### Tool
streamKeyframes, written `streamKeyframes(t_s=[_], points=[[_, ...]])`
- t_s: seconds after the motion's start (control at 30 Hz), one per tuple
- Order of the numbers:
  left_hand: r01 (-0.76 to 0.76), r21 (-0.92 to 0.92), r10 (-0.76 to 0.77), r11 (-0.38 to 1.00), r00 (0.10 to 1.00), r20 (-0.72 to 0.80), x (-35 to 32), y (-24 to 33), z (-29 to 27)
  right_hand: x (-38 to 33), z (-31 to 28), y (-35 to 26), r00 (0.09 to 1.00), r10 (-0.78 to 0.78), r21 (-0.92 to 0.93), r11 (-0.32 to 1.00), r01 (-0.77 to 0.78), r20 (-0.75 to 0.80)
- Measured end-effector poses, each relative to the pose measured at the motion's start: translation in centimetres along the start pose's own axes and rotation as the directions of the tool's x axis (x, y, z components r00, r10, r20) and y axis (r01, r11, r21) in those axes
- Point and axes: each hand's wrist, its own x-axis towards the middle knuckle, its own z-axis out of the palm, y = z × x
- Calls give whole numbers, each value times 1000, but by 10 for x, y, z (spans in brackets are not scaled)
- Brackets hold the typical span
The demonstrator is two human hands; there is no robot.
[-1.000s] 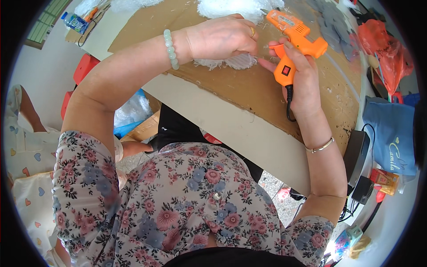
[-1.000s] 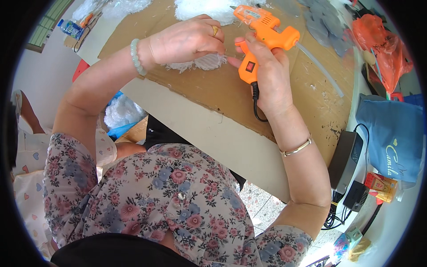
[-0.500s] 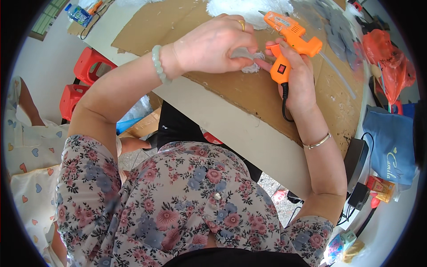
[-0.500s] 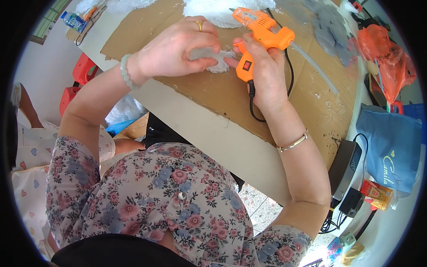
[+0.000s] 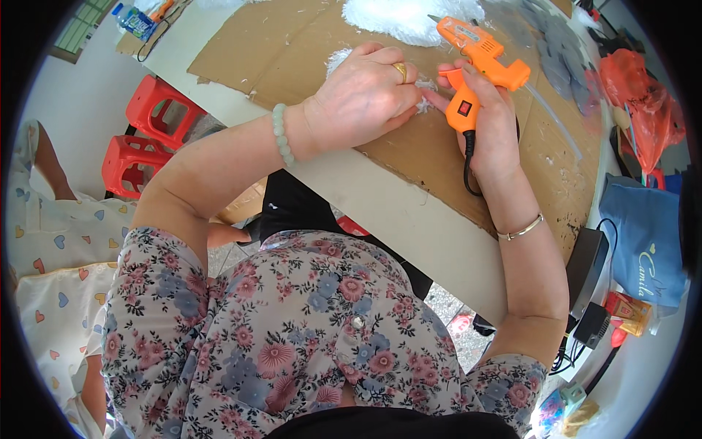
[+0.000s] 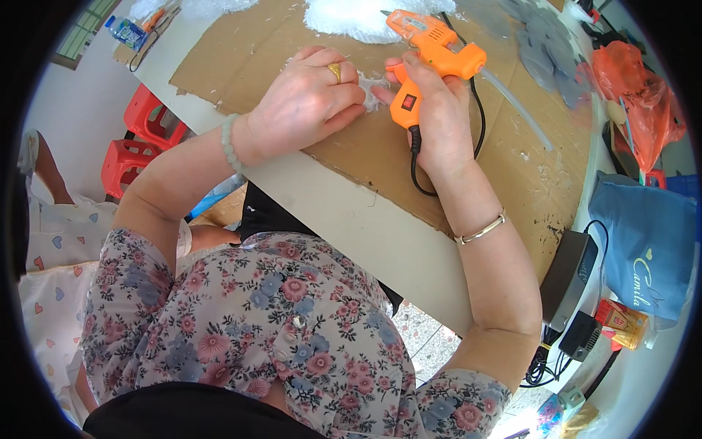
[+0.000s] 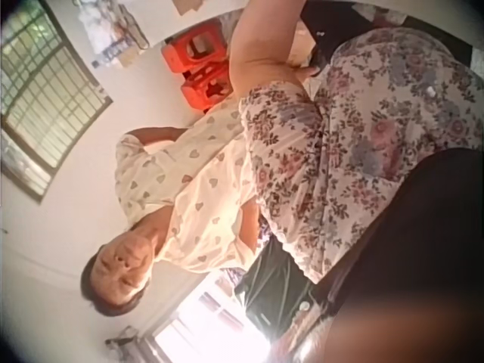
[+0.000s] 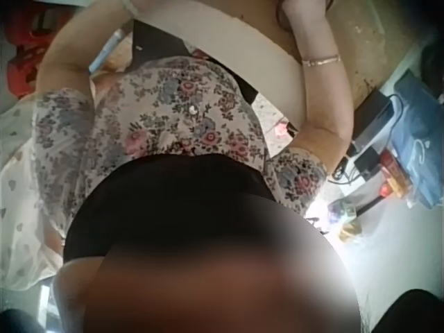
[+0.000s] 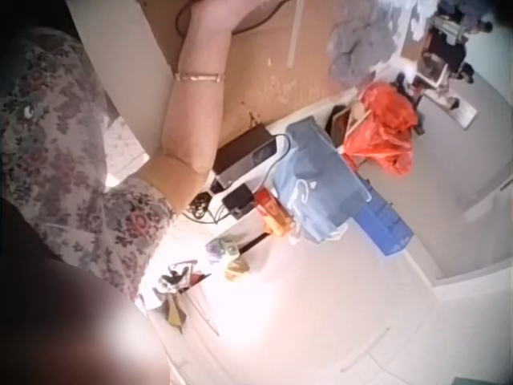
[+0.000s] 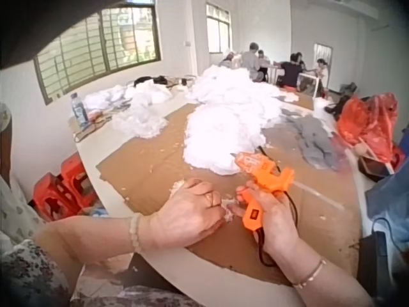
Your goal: Using a hot glue gun to apply white fluffy stuffing to a base material on a workbench.
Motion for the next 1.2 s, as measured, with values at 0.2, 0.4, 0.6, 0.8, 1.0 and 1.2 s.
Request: streamKeyframes(t_s=[0.2, 0.4, 0.6, 0.8, 1.0, 1.2], points=[[227, -53, -225, 972, 973, 39, -2, -7, 4, 1, 0, -2, 1000, -21, 28, 999, 21, -2], [370, -105, -363, 923, 928, 82, -3, -12, 4, -5, 2, -13, 998, -51, -27, 998, 52, 37], [387, -106, -373, 916, 918, 132, 2, -12, 1, -2, 7, -8, 998, -5, -38, 999, 8, 65], [472, -355, -483, 807, 874, 64, 4, -14, -16, 4, -2, -8, 997, 11, -34, 999, -8, 74], [247, -97, -248, 964, 969, -2, -12, -1, -21, 5, -8, -5, 997, 20, -31, 999, -18, 72], [47, 49, -49, 998, 999, 23, -8, 1, -15, 3, -4, -6, 998, 22, -19, 1000, -21, 61]])
